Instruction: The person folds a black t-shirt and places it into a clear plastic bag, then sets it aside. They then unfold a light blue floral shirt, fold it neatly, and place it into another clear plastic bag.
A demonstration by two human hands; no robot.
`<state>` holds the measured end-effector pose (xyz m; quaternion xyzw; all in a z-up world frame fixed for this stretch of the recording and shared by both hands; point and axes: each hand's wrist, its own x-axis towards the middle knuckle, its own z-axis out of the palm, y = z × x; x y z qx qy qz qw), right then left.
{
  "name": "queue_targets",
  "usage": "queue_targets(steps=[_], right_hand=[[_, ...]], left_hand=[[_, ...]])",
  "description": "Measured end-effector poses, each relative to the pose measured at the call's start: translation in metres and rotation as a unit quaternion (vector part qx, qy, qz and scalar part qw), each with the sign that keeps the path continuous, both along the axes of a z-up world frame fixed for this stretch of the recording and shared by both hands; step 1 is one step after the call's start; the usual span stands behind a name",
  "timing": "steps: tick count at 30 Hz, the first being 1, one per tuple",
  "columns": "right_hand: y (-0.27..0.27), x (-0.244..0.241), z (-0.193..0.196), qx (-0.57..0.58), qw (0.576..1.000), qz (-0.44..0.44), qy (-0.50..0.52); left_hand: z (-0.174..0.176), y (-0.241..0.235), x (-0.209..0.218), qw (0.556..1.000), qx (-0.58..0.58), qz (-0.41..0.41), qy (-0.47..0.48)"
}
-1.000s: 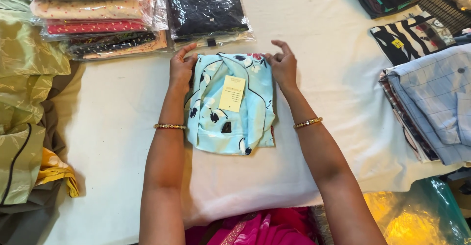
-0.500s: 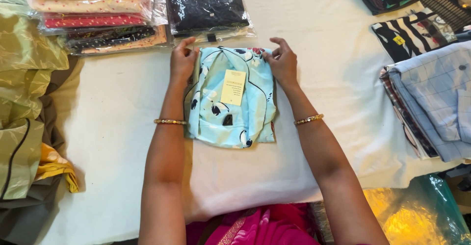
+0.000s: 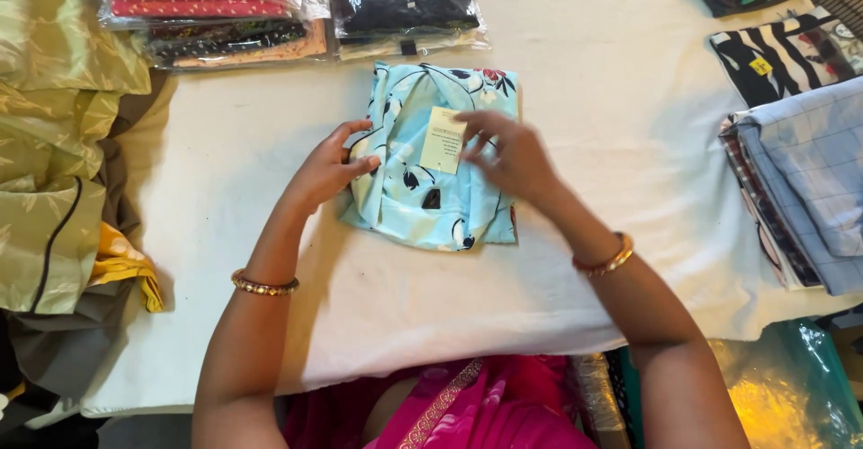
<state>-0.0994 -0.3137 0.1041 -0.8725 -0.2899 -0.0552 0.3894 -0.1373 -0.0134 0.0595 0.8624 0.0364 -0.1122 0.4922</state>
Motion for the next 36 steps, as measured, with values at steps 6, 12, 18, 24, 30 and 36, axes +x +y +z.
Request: queue_targets(steps=[6, 12, 18, 24, 30, 36], right_hand=[[0.056, -0.062, 0.001, 0.036, 0.968, 0.198, -0.151], [0.059, -0.048, -0.034, 0.1, 0.985, 0.074, 0.116], [0.049, -0.038, -0.063, 0.238, 0.964, 0.041, 0.113], [0.048, -0.041, -0.069, 0.254, 0.958, 0.0, 0.132], [0.05, -0.047, -0.068, 0.302, 0.943, 0.057, 0.13], [0.053, -0.049, -0.068, 0.293, 0.946, 0.058, 0.125]], left_hand=[[0.015, -0.011, -0.012, 0.915, -0.402, 0.006, 0.044], [-0.028, 0.016, 0.004, 0.924, -0.376, 0.058, -0.04], [-0.042, 0.001, 0.008, 0.961, -0.27, 0.044, 0.04], [-0.038, -0.018, 0.004, 0.977, -0.195, -0.001, 0.09], [-0.043, -0.027, 0.004, 0.974, -0.106, 0.108, -0.167], [-0.051, -0.025, 0.007, 0.974, -0.195, 0.113, 0.027]])
